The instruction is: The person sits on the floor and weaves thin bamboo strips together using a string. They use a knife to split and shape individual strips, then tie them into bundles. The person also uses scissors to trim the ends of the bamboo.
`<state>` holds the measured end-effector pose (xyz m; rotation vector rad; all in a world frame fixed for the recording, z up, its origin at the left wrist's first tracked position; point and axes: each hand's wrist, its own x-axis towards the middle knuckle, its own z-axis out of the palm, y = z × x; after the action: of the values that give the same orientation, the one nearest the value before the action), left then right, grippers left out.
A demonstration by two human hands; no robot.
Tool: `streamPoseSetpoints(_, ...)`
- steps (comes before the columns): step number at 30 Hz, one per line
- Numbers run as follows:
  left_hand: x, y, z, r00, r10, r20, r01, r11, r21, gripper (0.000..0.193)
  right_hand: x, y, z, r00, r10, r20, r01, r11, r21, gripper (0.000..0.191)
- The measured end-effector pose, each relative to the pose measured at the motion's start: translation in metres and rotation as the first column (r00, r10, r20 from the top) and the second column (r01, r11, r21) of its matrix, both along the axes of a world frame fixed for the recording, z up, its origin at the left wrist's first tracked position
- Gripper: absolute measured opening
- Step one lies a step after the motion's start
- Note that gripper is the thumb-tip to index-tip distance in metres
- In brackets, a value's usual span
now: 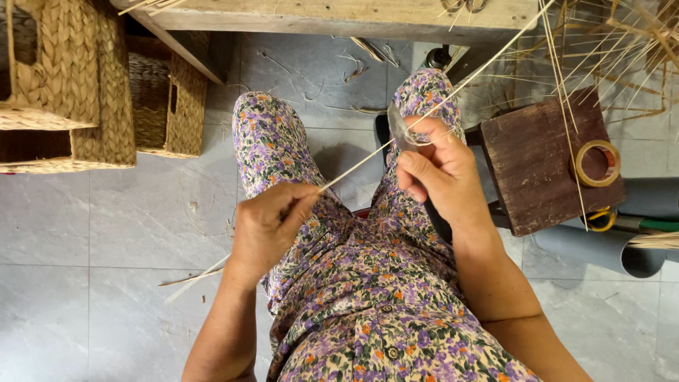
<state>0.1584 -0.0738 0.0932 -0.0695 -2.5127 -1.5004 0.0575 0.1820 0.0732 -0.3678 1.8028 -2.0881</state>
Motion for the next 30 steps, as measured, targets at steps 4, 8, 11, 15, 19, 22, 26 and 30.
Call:
streamPoseSetpoints(4, -0.013, 0.006, 0.006, 0.98, -0.069, 0.186, 0.026, 0.975, 0.222, 0.019, 0.011, -0.01, 0.003, 0.994, 0.093, -0.059, -0.091, 0.995, 0.043, 0.034)
streamPoseSetpoints(8, -0.028, 0.031, 0.005, 0.986, -0.106, 0.128, 0.068, 0.96, 0.272, 0.013, 0.022, -0.019, 0.007, 0.988, 0.154, -0.025, -0.15, 0.982, 0.118, 0.034)
streamPoseSetpoints(11, -0.033, 0.039, 0.004, 0.995, -0.061, 0.077, 0.048, 0.985, 0.168, 0.007, 0.023, -0.018, 0.008, 0.985, 0.167, -0.029, -0.163, 0.98, 0.111, 0.033)
streamPoseSetpoints(15, -0.028, 0.038, 0.002, 0.99, -0.049, -0.133, 0.053, 0.998, 0.027, 0.008, 0.018, -0.014, 0.005, 0.993, 0.118, -0.018, -0.115, 0.988, 0.108, 0.03)
streamPoseSetpoints(19, -0.018, 0.027, -0.002, 0.991, -0.039, -0.128, 0.04, 0.999, 0.007, 0.008, 0.007, -0.003, 0.003, 0.999, 0.02, -0.043, -0.021, 1.0, -0.004, 0.032)
streamPoseSetpoints(22, -0.007, 0.015, -0.006, 0.999, -0.033, -0.028, 0.034, 0.999, 0.031, 0.01, 0.0, 0.01, 0.003, 0.999, -0.03, -0.042, 0.03, 1.0, 0.005, 0.029)
streamPoseSetpoints(26, 0.001, -0.003, -0.007, 1.0, -0.019, -0.014, 0.019, 0.999, 0.025, 0.01, -0.005, 0.018, 0.007, 0.994, -0.09, -0.067, 0.088, 0.996, -0.029, 0.03)
streamPoseSetpoints(30, -0.004, -0.007, -0.004, 0.979, -0.094, 0.179, 0.073, 0.99, 0.12, 0.015, 0.0, 0.008, 0.011, 0.99, -0.056, -0.128, 0.052, 0.998, -0.03, 0.035)
